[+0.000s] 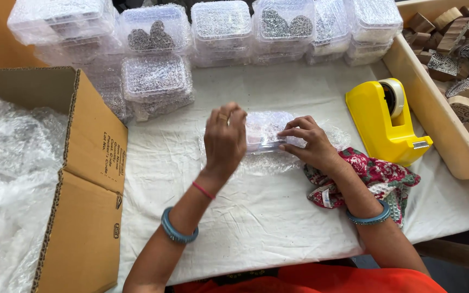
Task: The person wipes two decorative wooden items with a cloth, places them into a small plastic container, and then wraps the container in bubble wrap. The person uses a tape dispenser to secure the bubble wrap around the container.
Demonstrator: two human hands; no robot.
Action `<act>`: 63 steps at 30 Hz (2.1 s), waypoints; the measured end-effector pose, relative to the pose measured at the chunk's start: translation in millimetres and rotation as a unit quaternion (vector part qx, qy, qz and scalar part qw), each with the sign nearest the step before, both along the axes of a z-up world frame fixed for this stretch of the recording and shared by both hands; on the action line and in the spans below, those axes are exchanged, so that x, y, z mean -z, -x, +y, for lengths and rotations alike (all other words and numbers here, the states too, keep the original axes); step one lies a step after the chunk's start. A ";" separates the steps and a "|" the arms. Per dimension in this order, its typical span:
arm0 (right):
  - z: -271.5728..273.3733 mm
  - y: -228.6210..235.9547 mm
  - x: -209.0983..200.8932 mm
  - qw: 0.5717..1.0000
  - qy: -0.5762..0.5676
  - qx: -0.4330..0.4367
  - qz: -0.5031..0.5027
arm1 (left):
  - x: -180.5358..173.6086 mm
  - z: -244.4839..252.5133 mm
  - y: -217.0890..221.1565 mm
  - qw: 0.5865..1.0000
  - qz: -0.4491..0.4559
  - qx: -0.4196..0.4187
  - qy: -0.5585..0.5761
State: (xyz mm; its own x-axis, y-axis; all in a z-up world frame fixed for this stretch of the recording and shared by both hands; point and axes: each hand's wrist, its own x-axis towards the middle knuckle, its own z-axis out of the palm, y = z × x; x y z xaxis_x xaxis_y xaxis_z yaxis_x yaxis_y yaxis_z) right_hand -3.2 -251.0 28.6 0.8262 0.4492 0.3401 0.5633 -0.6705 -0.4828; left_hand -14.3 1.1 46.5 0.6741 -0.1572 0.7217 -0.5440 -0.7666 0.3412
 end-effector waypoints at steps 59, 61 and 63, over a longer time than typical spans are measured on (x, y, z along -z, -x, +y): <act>44.9 -31.9 -36.5 0.966 0.256 -0.023 0.014 | 35.8 7.2 -55.8 0.998 0.045 -0.046 0.019; 42.8 -34.1 -35.7 0.969 0.245 -0.025 0.006 | 36.4 6.3 -55.8 0.998 0.046 -0.047 0.010; 41.1 -37.0 -35.6 0.972 0.234 -0.027 -0.002 | 34.2 5.6 -54.9 0.998 0.045 -0.048 0.000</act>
